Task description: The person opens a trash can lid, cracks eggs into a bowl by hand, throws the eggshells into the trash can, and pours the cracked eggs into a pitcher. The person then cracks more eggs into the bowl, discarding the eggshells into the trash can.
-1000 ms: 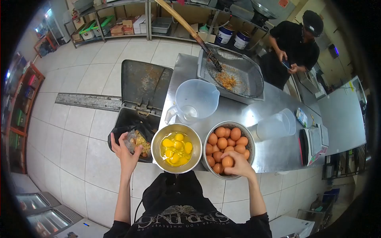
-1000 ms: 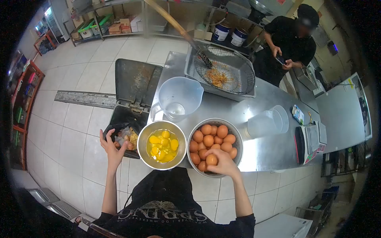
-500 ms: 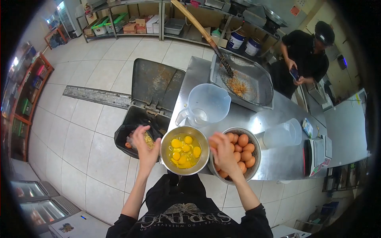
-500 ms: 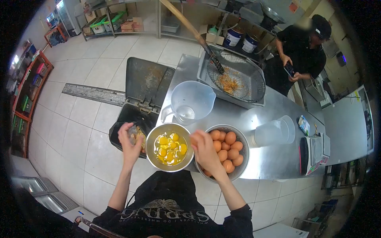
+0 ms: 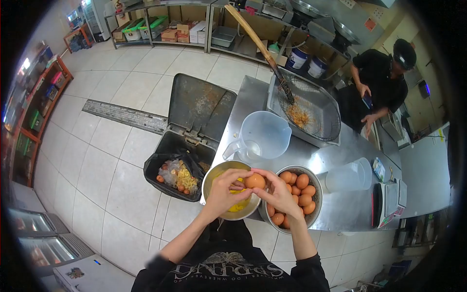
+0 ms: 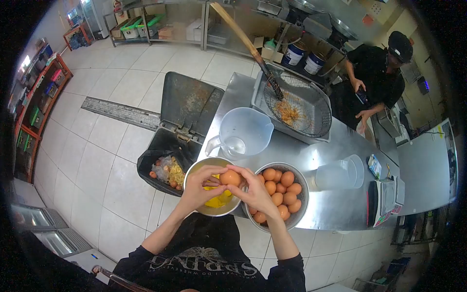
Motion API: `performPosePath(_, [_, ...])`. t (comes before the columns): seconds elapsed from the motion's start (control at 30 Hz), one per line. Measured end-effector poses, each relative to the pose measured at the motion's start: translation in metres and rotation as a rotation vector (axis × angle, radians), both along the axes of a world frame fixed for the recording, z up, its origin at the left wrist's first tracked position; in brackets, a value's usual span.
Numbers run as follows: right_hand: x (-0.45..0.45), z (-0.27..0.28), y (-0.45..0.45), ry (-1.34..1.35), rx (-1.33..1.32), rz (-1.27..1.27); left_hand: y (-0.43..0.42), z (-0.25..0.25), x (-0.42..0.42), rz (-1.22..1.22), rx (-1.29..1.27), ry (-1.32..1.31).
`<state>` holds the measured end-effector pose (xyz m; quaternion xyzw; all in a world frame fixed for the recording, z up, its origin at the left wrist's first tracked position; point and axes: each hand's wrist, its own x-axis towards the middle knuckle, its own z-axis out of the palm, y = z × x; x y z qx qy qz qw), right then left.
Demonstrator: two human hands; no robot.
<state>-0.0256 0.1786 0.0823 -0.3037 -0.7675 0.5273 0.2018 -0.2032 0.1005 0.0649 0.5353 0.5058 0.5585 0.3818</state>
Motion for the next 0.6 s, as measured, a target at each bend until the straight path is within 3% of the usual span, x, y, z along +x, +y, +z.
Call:
performPosePath(0.1, [-0.004, -0.002, 0.001, -0.095, 0.204, 0.080, -0.001, -0.005, -0.003, -0.052, -0.169, -0.021])
performPosePath(0.3, [-0.029, -0.022, -0.010, -0.161, 0.264, 0.038, -0.002, -0.020, 0.005, 0.156, -0.099, 0.183])
performPosePath(0.5, [-0.029, -0.021, -0.012, -0.142, 0.514, 0.081, -0.006, -0.035, -0.019, 0.086, -0.071, 0.189])
performPosePath(0.6, [-0.028, -0.002, -0.021, -0.220, 0.462, 0.017, -0.006, -0.032, -0.018, 0.071, -0.110, 0.087])
